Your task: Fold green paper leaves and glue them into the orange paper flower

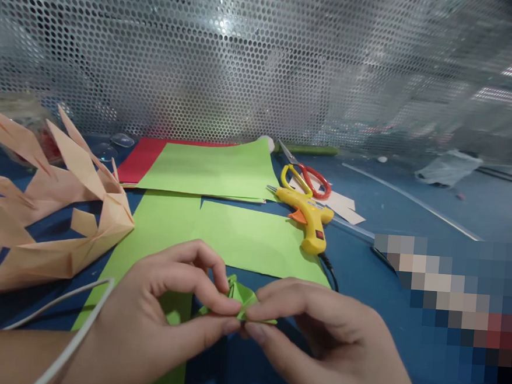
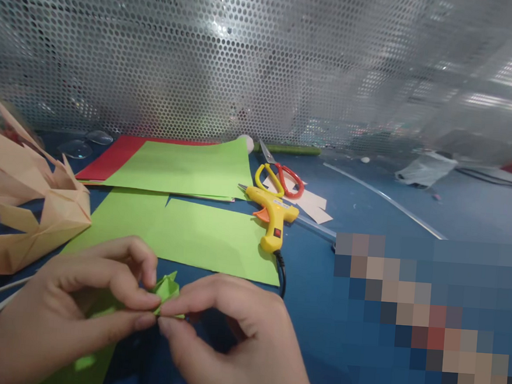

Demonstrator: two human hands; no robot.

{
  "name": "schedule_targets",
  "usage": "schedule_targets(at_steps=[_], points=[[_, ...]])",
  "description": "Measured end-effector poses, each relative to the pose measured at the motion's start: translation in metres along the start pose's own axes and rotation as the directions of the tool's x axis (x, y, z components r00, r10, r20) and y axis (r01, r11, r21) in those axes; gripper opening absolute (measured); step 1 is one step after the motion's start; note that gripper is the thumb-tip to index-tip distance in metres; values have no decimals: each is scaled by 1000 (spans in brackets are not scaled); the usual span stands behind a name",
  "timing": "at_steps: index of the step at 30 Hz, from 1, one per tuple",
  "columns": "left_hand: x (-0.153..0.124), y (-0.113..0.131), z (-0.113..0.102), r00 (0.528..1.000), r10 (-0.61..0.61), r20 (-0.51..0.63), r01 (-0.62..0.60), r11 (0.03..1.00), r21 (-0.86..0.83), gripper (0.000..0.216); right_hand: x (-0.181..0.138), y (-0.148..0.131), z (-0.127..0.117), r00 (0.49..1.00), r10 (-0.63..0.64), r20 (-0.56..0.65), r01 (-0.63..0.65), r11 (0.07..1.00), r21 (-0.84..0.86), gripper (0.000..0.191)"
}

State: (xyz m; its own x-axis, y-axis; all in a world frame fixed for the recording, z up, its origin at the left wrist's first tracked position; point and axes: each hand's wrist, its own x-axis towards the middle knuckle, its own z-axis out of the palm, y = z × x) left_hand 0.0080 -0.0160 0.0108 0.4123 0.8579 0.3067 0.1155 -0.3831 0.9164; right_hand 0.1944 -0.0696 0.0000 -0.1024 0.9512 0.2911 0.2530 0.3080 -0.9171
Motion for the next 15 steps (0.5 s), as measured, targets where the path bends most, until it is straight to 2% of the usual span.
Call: schedule_targets(at_steps=[5,8,11,15], points=[[-3,1,0,1000,8,12,-8,1000,21,21,-1,-4,6,986,150,-77,-143,986,86,13],[-3,1,0,999,9,30,-10,999,30,21,-1,-3,6,989,117,-87,-111,992,65,14],[-3,-2,1,998,24,52,-25,999,22,21,-1,-2,2,998,58,-16,-59,997,-54,22],[-4,-8,1,999,29,23,-30,999,13,23,0,-2,-2,996,87,23,-82,986,-146,18]])
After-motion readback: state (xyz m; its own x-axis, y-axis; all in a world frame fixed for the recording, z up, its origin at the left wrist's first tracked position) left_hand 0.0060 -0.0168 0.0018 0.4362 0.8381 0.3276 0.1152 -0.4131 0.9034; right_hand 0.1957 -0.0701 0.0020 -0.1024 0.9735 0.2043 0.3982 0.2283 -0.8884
